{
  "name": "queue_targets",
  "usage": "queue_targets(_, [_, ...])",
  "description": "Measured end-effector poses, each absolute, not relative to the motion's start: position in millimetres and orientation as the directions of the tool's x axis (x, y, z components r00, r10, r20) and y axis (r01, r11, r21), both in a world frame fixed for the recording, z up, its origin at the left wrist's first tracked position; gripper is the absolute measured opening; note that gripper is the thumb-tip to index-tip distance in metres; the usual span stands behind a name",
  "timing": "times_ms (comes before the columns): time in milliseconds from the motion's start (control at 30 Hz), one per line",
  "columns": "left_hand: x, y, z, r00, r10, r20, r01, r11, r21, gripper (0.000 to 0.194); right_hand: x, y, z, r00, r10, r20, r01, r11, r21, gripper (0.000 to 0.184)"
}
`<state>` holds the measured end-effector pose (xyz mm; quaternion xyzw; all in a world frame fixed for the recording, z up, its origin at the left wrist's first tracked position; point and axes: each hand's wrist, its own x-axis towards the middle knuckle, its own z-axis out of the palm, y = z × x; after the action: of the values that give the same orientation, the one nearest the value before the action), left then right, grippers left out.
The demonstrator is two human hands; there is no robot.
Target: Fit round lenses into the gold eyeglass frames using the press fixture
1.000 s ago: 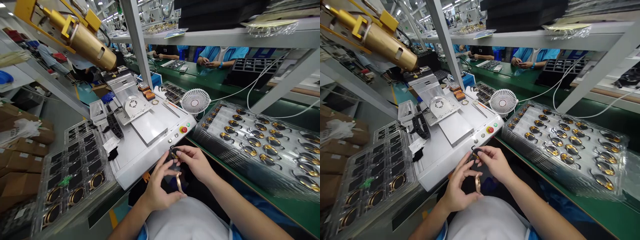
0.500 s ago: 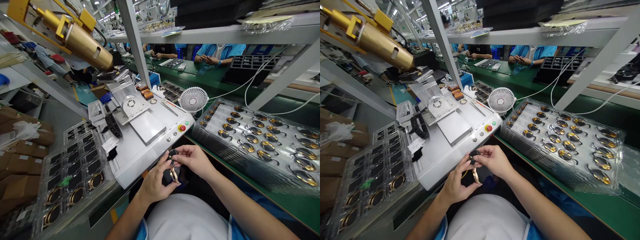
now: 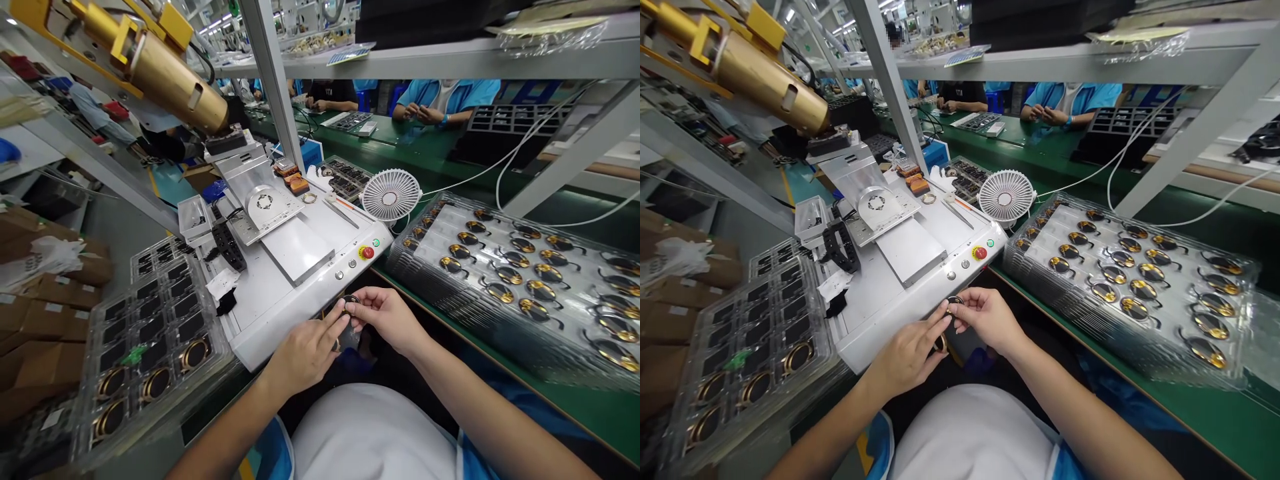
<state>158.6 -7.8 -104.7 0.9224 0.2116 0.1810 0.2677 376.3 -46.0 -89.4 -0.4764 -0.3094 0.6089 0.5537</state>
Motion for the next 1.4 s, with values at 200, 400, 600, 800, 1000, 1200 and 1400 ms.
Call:
queue_targets(200, [163.2,-10.5,-106.2,0.591,0.745,0.31,0.056,-0.422,0.905,0.053,377.1,-48.8,-86.1,0.043,0.959,-0.281,-0.385,-0.244,-0.89,0.045])
queue_targets(400, [180.6,-17.0,-131.6,0.393,0.88,0.266,-0.44,-0.074,0.895,0.044,371.9,-55.2,-77.5,-0.025,0.927,-0.373,-0.452,-0.344,-0.823,0.046])
queue_targets(600, [185.6,-18.4,-138.7,0.369,0.897,0.244,-0.471,-0.046,0.881,0.054,352.2,-62.8,-73.2,-0.051,0.9,-0.434,-0.496,-0.4,-0.771,0.046])
queue_targets(800, [183.7,-19.9,-141.5,0.397,0.855,0.333,-0.443,-0.139,0.886,0.057,339.2,-63.6,-70.9,0.099,0.941,-0.323,-0.431,-0.252,-0.866,0.037])
queue_targets(1000, [181.7,-19.8,-145.3,0.363,0.863,0.352,-0.403,-0.196,0.894,0.056,333.0,-64.6,-75.0,0.136,0.958,-0.252,-0.297,-0.203,-0.933,0.031])
queue_targets(1200, [180.4,-20.3,-147.1,0.358,0.88,0.313,-0.375,-0.171,0.911,0.056,333.2,-63.1,-72.2,0.106,0.96,-0.258,-0.3,-0.216,-0.929,0.031])
queue_targets(1400, [182.2,-19.5,-144.1,0.361,0.876,0.321,-0.407,-0.162,0.899,0.056,333.4,-60.5,-70.8,0.069,0.957,-0.282,-0.353,-0.241,-0.904,0.031])
